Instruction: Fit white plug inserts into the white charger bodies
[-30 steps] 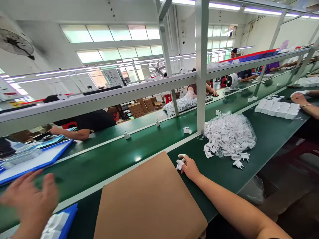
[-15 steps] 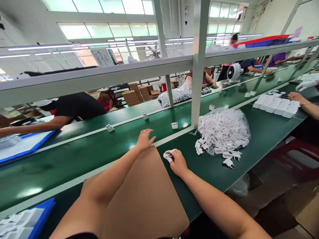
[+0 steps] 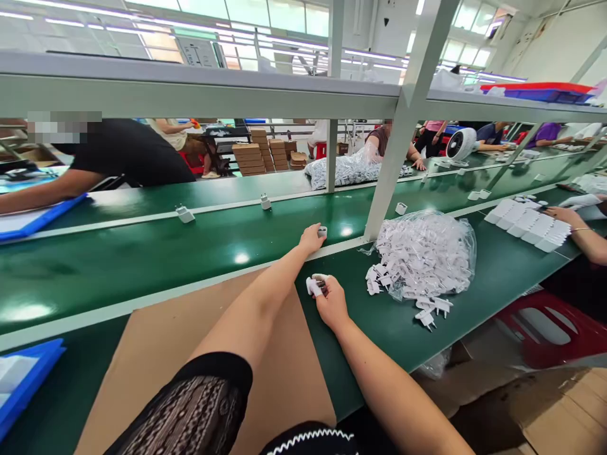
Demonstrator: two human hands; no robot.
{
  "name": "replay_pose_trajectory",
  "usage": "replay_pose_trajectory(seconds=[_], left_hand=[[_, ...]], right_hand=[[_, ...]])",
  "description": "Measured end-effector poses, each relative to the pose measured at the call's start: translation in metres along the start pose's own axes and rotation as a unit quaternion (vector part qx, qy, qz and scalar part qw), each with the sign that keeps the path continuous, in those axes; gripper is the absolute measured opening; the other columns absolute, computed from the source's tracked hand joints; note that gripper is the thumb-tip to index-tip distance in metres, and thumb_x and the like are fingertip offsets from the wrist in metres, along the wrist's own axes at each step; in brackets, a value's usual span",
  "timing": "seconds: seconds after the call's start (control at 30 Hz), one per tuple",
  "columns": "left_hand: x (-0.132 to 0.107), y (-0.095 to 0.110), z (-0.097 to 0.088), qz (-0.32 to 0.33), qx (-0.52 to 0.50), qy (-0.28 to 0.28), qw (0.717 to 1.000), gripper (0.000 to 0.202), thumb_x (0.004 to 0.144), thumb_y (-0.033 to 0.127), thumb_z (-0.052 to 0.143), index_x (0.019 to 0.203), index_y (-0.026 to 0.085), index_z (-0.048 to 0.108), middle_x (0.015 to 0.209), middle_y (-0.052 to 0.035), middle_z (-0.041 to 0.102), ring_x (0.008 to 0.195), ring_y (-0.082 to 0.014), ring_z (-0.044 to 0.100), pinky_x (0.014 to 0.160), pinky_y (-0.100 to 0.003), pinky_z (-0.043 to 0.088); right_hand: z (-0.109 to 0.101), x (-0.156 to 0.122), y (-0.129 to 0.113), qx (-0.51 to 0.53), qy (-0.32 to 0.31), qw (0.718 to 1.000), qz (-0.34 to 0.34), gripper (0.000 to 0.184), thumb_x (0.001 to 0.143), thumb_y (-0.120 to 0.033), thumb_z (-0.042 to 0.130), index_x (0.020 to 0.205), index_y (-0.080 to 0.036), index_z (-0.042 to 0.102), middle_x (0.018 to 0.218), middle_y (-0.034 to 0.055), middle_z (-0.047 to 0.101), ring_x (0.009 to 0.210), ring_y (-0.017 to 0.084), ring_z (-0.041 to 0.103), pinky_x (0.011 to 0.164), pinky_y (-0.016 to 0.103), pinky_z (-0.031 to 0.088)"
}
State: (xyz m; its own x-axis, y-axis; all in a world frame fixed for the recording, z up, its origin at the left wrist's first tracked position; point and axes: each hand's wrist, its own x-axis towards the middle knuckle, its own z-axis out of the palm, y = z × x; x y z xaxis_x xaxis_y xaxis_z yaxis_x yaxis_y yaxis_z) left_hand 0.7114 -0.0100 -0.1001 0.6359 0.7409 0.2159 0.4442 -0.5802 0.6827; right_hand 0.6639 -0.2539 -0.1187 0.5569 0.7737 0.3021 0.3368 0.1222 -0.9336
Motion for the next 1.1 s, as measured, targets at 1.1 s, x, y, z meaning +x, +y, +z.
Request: replay_pose_trajectory(seconds=[1.1], left_hand=[[-0.269,-0.034,-0.117,0.063,-0.146,0.006,0.987,0.026,0.085,0.044,0.072,0.088,0.018,0.072,0.083,-0.0035,0.068,0.081,-0.0202,0.058,0.077,-0.032,0.044]], right_hand=[[0.027,0.005,-0.077,-0.183,-0.213,0.941,-0.186,0.029,0.093,-0.021,0.056,0.116,-0.025,0.073,0.107,0.0073,0.070,0.099,0.023,0.067,0.090,0.037,0.056]])
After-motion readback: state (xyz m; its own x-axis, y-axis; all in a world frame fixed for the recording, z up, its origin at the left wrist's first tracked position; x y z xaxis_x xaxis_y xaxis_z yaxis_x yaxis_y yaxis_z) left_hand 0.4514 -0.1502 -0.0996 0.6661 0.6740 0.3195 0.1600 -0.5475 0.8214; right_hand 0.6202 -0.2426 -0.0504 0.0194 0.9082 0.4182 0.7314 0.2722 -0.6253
